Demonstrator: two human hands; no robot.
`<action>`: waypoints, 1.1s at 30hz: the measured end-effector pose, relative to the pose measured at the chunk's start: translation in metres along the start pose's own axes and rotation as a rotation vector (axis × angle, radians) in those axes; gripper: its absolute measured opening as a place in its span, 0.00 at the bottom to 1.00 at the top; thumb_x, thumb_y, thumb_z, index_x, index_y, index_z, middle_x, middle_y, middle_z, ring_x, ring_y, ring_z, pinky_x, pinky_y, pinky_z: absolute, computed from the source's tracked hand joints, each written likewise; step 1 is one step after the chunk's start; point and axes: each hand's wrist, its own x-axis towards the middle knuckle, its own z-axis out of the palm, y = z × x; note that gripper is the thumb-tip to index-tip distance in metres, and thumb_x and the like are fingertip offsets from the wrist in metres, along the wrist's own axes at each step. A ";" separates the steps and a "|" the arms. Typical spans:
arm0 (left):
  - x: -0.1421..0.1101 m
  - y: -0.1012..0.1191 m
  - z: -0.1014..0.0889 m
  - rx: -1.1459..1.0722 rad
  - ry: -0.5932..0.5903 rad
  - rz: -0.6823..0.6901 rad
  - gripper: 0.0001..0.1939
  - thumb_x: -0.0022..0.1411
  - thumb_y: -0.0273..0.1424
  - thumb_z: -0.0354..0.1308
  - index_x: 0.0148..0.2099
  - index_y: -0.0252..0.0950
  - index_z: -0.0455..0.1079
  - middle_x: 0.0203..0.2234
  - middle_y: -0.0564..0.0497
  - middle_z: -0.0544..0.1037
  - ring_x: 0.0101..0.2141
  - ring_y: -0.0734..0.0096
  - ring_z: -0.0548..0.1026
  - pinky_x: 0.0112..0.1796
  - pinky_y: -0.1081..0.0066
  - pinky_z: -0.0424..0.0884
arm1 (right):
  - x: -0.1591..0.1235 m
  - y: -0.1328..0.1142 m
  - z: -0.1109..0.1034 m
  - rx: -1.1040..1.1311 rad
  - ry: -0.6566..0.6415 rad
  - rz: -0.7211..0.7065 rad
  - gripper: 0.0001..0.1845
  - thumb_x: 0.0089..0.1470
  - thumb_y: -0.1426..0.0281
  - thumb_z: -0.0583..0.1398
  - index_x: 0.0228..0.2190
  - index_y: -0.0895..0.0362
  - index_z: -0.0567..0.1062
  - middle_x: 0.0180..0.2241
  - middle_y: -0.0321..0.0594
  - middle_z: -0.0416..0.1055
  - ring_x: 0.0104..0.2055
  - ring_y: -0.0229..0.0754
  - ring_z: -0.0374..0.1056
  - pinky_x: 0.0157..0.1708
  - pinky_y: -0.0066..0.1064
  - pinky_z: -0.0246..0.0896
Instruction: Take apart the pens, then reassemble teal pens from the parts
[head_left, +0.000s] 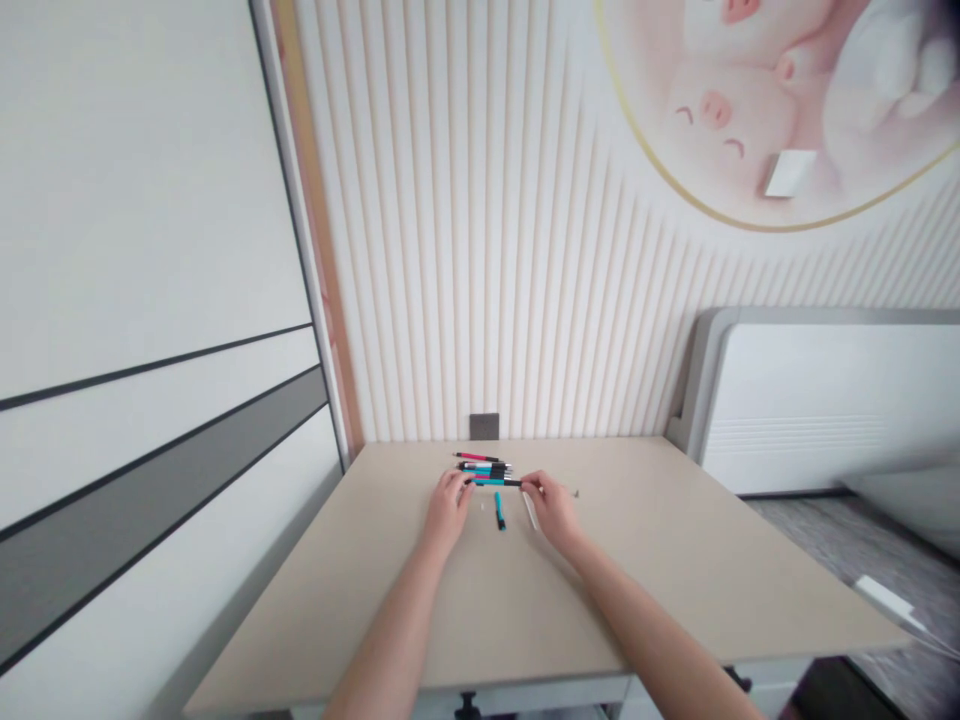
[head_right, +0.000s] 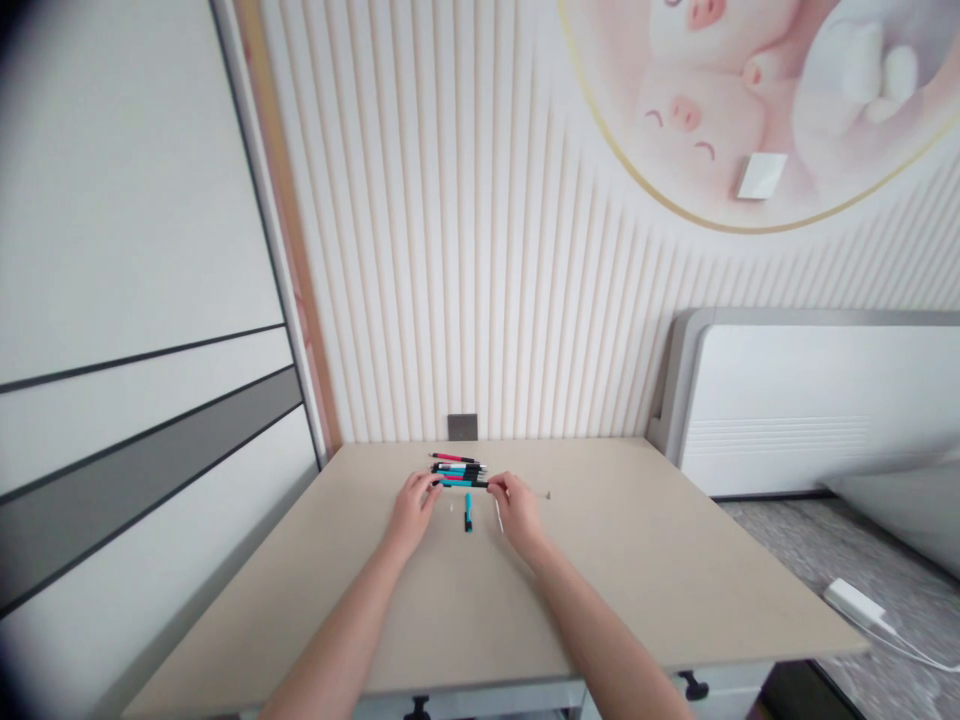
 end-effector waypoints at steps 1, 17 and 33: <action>0.000 0.000 0.002 -0.025 -0.029 -0.002 0.10 0.66 0.32 0.50 0.45 0.39 0.71 0.40 0.47 0.73 0.42 0.66 0.73 0.47 0.65 0.69 | -0.006 0.002 0.000 0.036 0.009 0.033 0.15 0.61 0.62 0.50 0.35 0.55 0.74 0.33 0.40 0.76 0.35 0.43 0.70 0.37 0.30 0.62; -0.014 -0.002 -0.029 -0.122 -0.259 -0.120 0.14 0.62 0.38 0.55 0.44 0.36 0.75 0.32 0.49 0.79 0.30 0.69 0.74 0.35 0.71 0.70 | -0.016 0.014 -0.001 0.231 -0.053 0.094 0.18 0.57 0.58 0.53 0.38 0.57 0.76 0.34 0.42 0.78 0.32 0.42 0.69 0.34 0.32 0.62; -0.018 0.003 -0.028 -0.146 -0.167 0.003 0.17 0.67 0.39 0.47 0.33 0.36 0.72 0.26 0.51 0.76 0.30 0.69 0.74 0.37 0.71 0.67 | -0.021 0.009 -0.004 0.183 -0.108 0.150 0.30 0.60 0.49 0.47 0.27 0.58 0.76 0.23 0.40 0.74 0.23 0.39 0.65 0.27 0.29 0.57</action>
